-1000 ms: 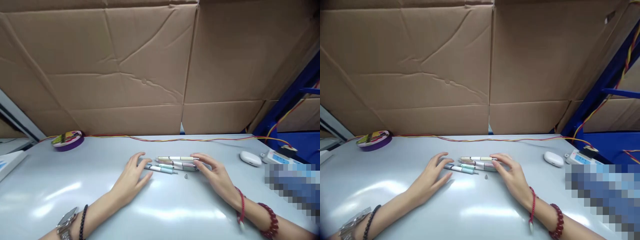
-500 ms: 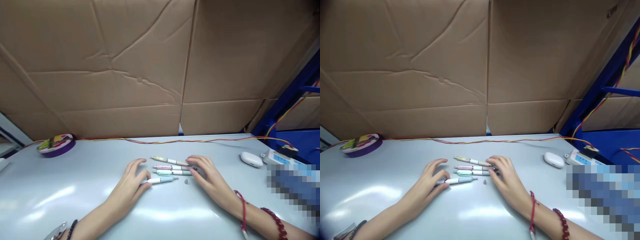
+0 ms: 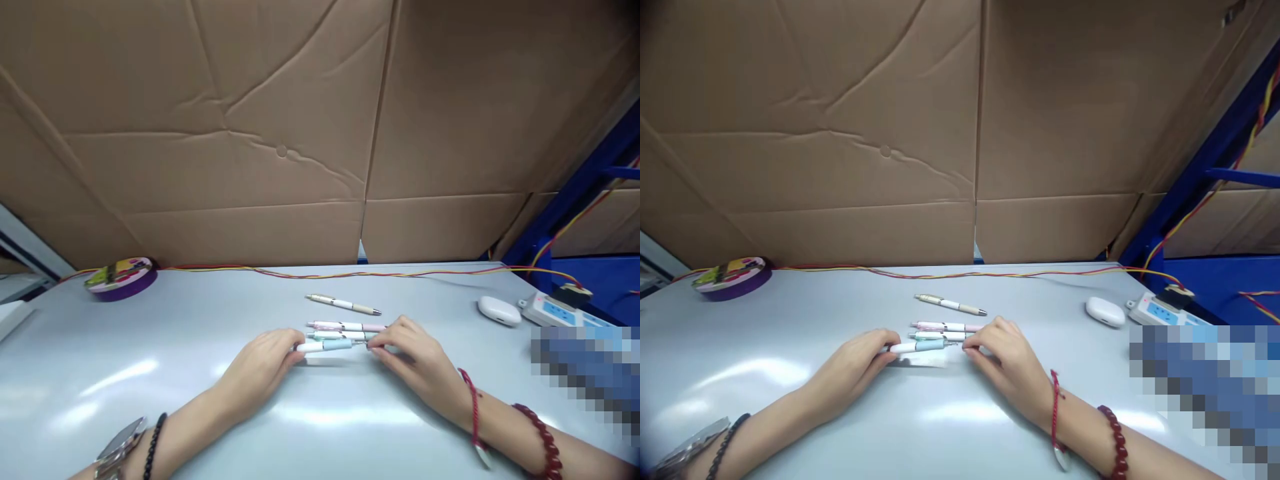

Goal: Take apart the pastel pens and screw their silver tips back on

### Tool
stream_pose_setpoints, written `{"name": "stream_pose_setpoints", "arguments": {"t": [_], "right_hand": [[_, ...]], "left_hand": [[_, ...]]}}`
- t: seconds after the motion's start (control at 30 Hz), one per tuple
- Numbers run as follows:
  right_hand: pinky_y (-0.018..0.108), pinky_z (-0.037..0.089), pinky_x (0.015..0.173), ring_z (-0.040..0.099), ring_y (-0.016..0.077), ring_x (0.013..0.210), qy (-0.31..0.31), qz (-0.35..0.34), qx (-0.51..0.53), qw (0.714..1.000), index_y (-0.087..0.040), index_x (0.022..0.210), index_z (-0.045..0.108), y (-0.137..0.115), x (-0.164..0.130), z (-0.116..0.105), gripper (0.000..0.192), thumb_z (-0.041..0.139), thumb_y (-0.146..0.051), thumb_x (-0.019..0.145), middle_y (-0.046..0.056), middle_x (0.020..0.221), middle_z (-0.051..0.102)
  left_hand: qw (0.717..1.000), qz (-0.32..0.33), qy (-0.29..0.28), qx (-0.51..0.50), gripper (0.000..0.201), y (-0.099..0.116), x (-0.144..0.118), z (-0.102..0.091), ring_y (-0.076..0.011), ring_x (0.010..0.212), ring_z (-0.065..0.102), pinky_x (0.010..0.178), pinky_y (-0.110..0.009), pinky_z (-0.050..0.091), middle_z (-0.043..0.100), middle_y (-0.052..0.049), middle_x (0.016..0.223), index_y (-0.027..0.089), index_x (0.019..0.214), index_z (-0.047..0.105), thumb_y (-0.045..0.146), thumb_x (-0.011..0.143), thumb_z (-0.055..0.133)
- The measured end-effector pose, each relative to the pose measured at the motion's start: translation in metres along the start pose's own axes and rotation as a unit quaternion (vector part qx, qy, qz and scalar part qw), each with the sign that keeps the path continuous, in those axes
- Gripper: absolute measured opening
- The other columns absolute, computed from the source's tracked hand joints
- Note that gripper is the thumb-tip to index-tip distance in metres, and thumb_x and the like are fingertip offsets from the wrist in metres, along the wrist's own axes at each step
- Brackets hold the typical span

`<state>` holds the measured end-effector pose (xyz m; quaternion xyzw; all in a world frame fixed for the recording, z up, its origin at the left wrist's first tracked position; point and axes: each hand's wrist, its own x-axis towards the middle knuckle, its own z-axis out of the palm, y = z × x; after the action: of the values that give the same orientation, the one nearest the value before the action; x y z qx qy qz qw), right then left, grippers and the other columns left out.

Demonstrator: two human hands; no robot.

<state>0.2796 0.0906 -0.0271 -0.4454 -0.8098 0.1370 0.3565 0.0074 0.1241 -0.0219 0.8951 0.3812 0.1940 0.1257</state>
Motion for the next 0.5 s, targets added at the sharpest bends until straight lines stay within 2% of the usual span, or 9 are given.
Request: {"name": "stream_pose_setpoints", "arguments": {"t": [0.1,0.2,0.37,0.5], "right_hand": [[0.028,0.043,0.066,0.054,0.0164,0.075,0.047,0.068,0.088,0.993,-0.022,0.085,0.063,-0.005,-0.002,-0.002,0.014,0.050,-0.026,0.090,0.001,0.077,0.060],[0.028,0.043,0.070,0.055,0.0158,0.076,0.060,0.119,0.128,0.983,-0.024,0.087,0.063,-0.013,-0.003,-0.002,0.013,0.052,-0.031,0.089,0.000,0.079,0.060],[0.028,0.044,0.071,0.056,0.0164,0.078,0.025,0.102,0.137,0.985,-0.024,0.086,0.063,-0.020,-0.005,0.000,0.008,0.056,-0.027,0.086,0.000,0.081,0.061],[0.028,0.045,0.069,0.056,0.0164,0.076,0.029,0.072,0.144,0.987,-0.023,0.085,0.062,-0.019,-0.006,0.001,0.006,0.056,-0.021,0.085,0.001,0.081,0.062]], "left_hand": [[1.000,0.003,-0.004,-0.005,0.020,0.001,-0.001,0.000,-0.0160,0.066,0.056,0.059,-0.024,0.042,0.059,0.001,0.078,0.022,0.090,0.046,0.026,0.096,0.027],[1.000,0.007,-0.012,-0.006,0.021,0.001,-0.001,-0.001,-0.0151,0.064,0.055,0.057,-0.023,0.042,0.060,0.001,0.078,0.022,0.089,0.046,0.025,0.095,0.026],[0.999,0.034,-0.006,-0.011,0.020,-0.001,-0.001,0.000,-0.0137,0.059,0.054,0.054,-0.022,0.040,0.060,0.001,0.076,0.022,0.088,0.045,0.025,0.095,0.027],[0.998,0.047,-0.012,-0.025,0.018,0.007,-0.004,0.001,-0.0132,0.060,0.053,0.054,-0.022,0.040,0.058,0.002,0.075,0.022,0.088,0.046,0.026,0.095,0.030]]}}
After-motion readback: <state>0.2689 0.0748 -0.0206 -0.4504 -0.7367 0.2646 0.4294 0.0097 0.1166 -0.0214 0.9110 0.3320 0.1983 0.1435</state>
